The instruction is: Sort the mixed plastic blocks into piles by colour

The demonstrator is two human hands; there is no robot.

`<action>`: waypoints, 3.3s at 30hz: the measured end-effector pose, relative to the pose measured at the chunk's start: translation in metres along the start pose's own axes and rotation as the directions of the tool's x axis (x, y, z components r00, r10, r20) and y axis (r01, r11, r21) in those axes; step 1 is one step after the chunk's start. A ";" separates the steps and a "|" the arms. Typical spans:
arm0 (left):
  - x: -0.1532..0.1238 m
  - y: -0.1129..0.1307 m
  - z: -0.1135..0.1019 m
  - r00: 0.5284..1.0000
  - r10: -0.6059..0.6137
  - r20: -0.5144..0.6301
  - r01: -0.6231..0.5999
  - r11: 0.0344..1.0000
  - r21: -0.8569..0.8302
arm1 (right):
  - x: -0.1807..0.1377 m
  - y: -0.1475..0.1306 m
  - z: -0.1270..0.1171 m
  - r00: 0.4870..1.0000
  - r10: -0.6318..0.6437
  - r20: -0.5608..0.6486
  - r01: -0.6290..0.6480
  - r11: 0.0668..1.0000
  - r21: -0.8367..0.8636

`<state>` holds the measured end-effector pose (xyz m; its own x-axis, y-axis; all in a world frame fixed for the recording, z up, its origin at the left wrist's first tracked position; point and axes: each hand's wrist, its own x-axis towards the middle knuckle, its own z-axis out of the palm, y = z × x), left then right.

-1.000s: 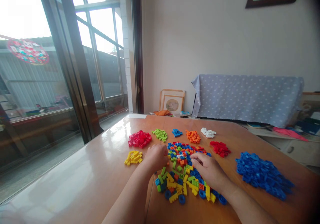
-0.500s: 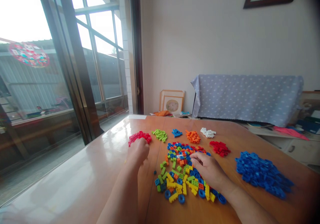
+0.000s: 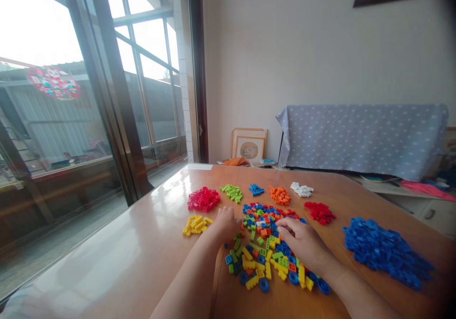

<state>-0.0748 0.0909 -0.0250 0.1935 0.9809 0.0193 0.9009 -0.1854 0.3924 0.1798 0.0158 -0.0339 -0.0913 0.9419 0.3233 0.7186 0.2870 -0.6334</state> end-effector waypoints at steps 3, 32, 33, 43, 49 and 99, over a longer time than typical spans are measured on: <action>0.002 -0.004 0.002 0.997 -0.073 -0.009 0.073 0.997 0.022 | -0.001 0.000 -0.001 1.000 -0.008 0.012 0.008 1.000 -0.010; -0.002 -0.006 -0.007 0.998 -0.039 -0.041 0.039 0.999 0.004 | -0.001 -0.003 -0.002 1.000 -0.009 0.002 0.009 1.000 -0.028; -0.001 -0.007 -0.005 0.999 -0.028 -0.039 0.028 1.000 -0.003 | -0.001 -0.003 -0.002 1.000 -0.009 0.000 0.009 1.000 -0.029; -0.007 0.009 0.003 1.000 -0.020 -0.011 0.021 0.998 0.064 | -0.002 -0.005 -0.008 1.000 0.008 0.019 -0.007 0.997 -0.072; -0.017 0.024 -0.002 0.999 -0.024 -0.039 0.026 0.998 0.061 | -0.001 -0.007 -0.007 0.999 0.019 0.032 -0.016 0.996 -0.085; -0.014 0.029 -0.014 0.968 0.039 -0.248 -0.114 0.948 -0.298 | 0.124 0.077 -0.018 0.792 0.569 -0.221 -0.503 0.814 0.292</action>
<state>-0.0570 0.0728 -0.0008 0.1259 0.9569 0.2619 0.7160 -0.2704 0.6436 0.2365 0.1514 -0.0296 0.4891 0.8707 0.0511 0.4293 -0.1893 -0.8831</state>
